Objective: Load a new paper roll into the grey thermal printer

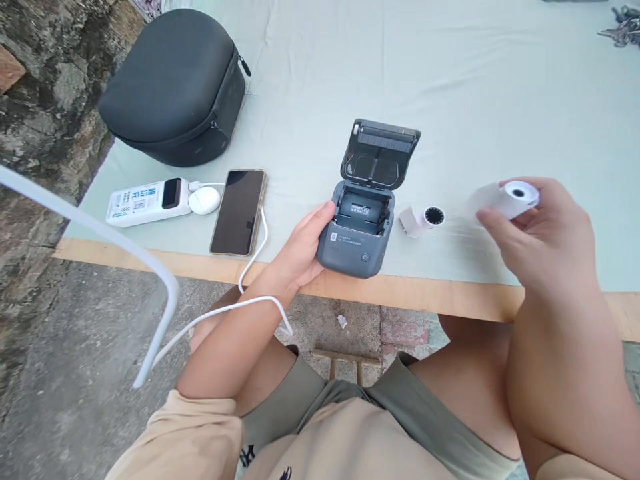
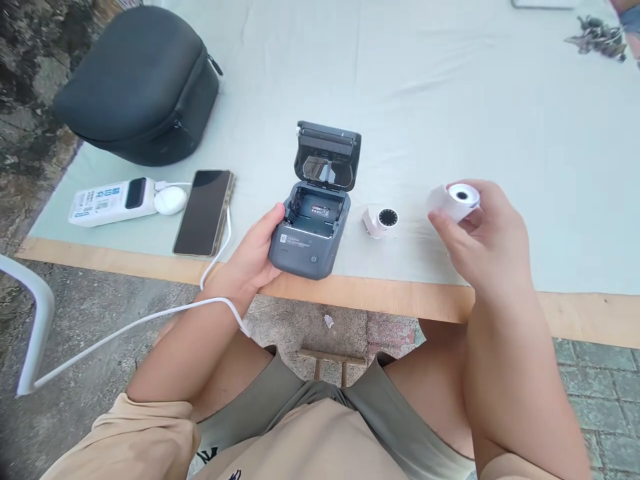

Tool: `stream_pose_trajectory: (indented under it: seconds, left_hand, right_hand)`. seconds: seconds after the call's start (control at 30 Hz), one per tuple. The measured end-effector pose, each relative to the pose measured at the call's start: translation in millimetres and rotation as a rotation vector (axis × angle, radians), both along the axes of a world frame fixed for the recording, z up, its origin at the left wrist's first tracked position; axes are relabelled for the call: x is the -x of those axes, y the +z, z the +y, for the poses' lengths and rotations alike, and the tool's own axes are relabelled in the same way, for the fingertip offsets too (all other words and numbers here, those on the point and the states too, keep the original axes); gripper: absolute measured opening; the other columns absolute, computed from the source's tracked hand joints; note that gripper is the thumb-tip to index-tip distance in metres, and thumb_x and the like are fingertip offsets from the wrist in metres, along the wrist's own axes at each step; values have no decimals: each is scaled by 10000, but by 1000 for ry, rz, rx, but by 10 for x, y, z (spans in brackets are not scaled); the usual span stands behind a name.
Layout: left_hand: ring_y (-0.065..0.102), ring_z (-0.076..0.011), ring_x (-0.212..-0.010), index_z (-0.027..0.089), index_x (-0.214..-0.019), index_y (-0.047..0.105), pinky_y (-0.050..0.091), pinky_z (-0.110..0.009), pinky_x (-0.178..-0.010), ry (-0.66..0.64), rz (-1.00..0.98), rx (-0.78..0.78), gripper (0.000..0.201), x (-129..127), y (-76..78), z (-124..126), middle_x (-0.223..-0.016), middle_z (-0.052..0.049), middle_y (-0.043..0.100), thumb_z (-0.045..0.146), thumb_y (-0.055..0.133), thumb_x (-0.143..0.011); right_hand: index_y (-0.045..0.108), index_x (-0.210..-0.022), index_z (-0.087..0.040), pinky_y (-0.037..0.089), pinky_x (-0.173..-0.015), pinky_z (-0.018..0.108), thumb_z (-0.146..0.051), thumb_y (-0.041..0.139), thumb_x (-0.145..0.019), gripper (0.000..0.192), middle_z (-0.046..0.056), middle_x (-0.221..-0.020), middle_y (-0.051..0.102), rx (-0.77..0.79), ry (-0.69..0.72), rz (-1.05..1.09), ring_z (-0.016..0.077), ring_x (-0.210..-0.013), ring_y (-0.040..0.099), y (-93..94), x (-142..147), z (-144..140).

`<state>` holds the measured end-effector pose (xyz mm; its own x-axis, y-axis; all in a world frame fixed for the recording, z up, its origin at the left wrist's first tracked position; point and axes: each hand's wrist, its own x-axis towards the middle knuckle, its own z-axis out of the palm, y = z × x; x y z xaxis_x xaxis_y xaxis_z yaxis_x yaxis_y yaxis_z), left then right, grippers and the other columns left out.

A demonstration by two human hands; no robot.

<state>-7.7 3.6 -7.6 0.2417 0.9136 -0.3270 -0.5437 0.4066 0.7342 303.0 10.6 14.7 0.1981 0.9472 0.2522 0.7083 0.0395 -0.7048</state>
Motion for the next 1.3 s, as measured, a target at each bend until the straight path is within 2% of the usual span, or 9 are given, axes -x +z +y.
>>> stream_pose_trajectory:
  seconds: [0.13, 0.23, 0.33, 0.43, 0.7, 0.8, 0.97, 1.17, 1.3]
  left_hand:
    - [849, -299, -1057, 204, -960, 772, 718, -380, -916, 1, -17, 13, 351, -4, 6, 5, -903, -57, 843, 552, 750, -999]
    - [842, -311, -1120, 204, -976, 774, 714, -403, -973, 9, -16, 21, 339, -15, 12, 2, -953, -61, 853, 533, 713, -1030]
    - [821, -326, -1198, 202, -978, 772, 703, -416, -1016, 19, -16, 16, 334, -23, 6, -5, -998, -69, 858, 524, 703, -1036]
    - [810, -335, -1230, 202, -976, 771, 702, -426, -1021, 28, -24, 11, 347, -26, -1, -11, -1015, -72, 859, 534, 691, -1036]
    - [795, -336, -1269, 202, -1029, 776, 690, -428, -1044, 40, -16, -12, 330, -39, 17, -21, -1053, -68, 863, 517, 679, -1049]
    - [803, -334, -1257, 207, -1079, 778, 694, -430, -1038, 47, -14, -13, 336, -49, 21, -23, -1075, -64, 862, 527, 680, -1052]
    - [802, -336, -1256, 193, -1052, 771, 695, -426, -1039, 49, -16, 3, 311, -57, 46, -22, -1067, -68, 856, 487, 671, -1064]
    - [797, -316, -1264, 195, -1046, 767, 696, -410, -1033, 55, -16, -29, 267, -65, 47, -36, -1072, -56, 853, 443, 673, -1071]
    - [801, -319, -1249, 199, -1025, 745, 700, -405, -1011, 62, -12, -18, 260, -73, 38, -54, -1081, -59, 845, 458, 728, -1037]
  right_hand:
    - [737, -1035, -292, 423, -673, 336, -320, 857, -671, 385, 74, -1024, 762, 130, -122, -137, 174, -784, 601, -6, -22, 52]
    - [709, -1231, -302, 413, -679, 342, -336, 901, -612, 649, 99, -1164, 779, 206, -133, -189, 194, -813, 612, -11, -59, 82]
    - [615, -1418, -294, 478, -764, 390, -380, 909, -584, 888, 142, -1436, 695, 6, -61, -254, 243, -978, 665, 40, -28, 8]
    - [642, -1341, -277, 490, -711, 388, -407, 796, -738, 635, 116, -1273, 724, -235, 63, -250, 146, -720, 576, 94, 149, -137]
    - [669, -1417, -231, 530, -737, 372, -397, 656, -911, 533, 134, -1198, 690, 3, 279, -339, 202, -878, 637, -184, 617, -149]
    - [700, -1319, -259, 585, -834, 419, -353, 679, -897, 432, 100, -1136, 701, 50, 264, -135, 212, -930, 651, -174, 636, -136]
    - [443, -1417, -309, 660, -749, 399, -451, 767, -841, 676, 31, -1083, 714, 101, 277, 269, 177, -824, 711, -104, 636, -143]
    - [522, -1383, -309, 701, -953, 481, -493, 589, -935, 489, 94, -1474, 654, 419, 429, 773, 258, -1307, 732, 2, 520, -22]
    - [526, -1459, -332, 699, -922, 469, -478, 630, -938, 551, 89, -1325, 695, 348, 435, 691, 263, -1215, 757, 39, 611, -42]
